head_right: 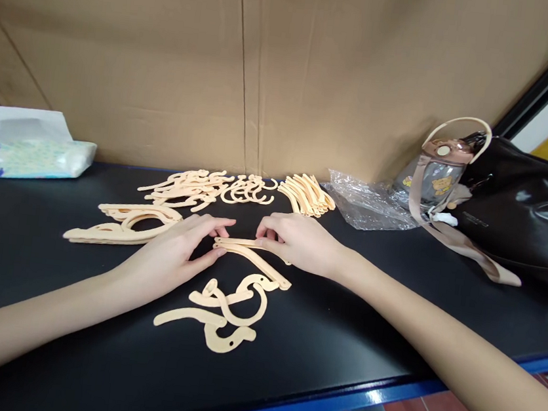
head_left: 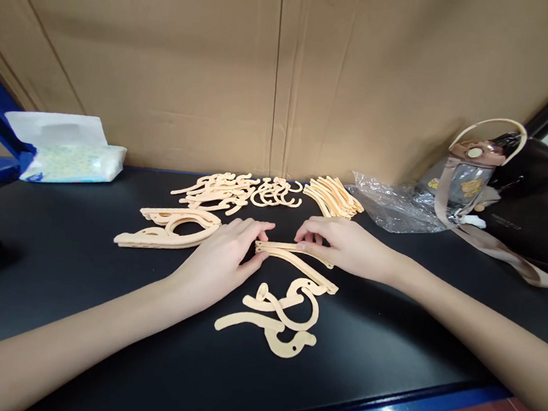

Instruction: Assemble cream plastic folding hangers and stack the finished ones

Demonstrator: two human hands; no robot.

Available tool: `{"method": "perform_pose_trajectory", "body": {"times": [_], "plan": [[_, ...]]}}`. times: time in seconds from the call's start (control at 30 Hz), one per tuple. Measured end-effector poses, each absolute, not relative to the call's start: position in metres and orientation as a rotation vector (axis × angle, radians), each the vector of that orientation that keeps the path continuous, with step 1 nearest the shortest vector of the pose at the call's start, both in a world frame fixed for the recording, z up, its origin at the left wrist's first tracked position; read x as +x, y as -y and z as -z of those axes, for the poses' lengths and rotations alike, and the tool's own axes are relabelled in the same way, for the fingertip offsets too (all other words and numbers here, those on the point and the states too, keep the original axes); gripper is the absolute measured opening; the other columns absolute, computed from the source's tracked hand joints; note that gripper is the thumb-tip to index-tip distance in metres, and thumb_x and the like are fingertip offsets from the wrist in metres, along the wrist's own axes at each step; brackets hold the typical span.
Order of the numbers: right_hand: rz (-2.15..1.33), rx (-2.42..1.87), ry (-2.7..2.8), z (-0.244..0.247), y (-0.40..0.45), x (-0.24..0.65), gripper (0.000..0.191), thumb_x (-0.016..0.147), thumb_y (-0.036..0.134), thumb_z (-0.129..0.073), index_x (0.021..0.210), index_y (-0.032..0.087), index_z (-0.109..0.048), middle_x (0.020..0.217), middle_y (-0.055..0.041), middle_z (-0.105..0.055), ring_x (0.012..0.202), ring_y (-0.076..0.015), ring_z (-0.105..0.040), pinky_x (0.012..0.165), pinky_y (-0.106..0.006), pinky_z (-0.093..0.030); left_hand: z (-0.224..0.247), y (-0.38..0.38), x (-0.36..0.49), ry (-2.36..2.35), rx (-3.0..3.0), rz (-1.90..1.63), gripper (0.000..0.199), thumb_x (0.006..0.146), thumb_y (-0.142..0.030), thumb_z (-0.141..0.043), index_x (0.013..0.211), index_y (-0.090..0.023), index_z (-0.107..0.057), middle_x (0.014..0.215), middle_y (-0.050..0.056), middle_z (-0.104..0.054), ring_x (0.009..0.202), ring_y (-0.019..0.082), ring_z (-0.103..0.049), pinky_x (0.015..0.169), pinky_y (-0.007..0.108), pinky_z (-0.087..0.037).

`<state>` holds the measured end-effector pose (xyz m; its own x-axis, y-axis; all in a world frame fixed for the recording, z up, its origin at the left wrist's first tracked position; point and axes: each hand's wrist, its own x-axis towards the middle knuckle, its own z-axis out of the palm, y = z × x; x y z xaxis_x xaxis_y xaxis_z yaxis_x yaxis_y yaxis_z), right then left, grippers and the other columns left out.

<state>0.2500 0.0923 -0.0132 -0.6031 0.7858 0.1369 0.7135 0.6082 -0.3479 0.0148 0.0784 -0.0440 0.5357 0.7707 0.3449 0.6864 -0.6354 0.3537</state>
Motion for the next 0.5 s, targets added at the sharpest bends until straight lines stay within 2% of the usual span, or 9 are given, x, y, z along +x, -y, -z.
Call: {"method": "perform_pose_trajectory", "body": {"times": [0.17, 0.37, 0.5], "plan": [[-0.220, -1.266, 2.553, 0.003, -0.086, 0.251, 0.018, 0.092, 0.031, -0.053, 0.096, 0.018, -0.065, 0.082, 0.0002, -0.065, 0.074, -0.0127, -0.056, 0.064, -0.025, -0.036, 0.043, -0.078, 0.015, -1.260, 2.612, -0.719, 0.029, 0.093, -0.025, -0.047, 0.120, -0.018, -0.052, 0.100, 0.003, -0.060, 0.094, 0.020, -0.056, 0.085, 0.038, -0.045], [-0.037, -1.325, 2.589, -0.014, -0.058, 0.249, 0.014, 0.087, 0.029, -0.060, 0.076, 0.019, -0.057, 0.070, 0.0039, -0.059, 0.063, -0.0102, -0.049, 0.057, -0.024, -0.028, 0.041, -0.077, 0.015, -1.240, 2.624, -0.728, 0.034, 0.089, -0.028, -0.054, 0.122, -0.018, -0.051, 0.109, 0.005, -0.061, 0.103, 0.022, -0.056, 0.090, 0.040, -0.045], [-0.070, -1.391, 2.654, -0.009, -0.055, 0.248, 0.022, 0.083, 0.027, -0.064, 0.070, 0.019, -0.049, 0.063, 0.0054, -0.053, 0.056, -0.0089, -0.043, 0.053, -0.024, -0.024, 0.042, -0.076, 0.014, -1.228, 2.619, -0.702, 0.031, 0.091, -0.026, -0.051, 0.121, -0.019, -0.052, 0.105, 0.004, -0.063, 0.099, 0.022, -0.058, 0.085, 0.039, -0.047]]}}
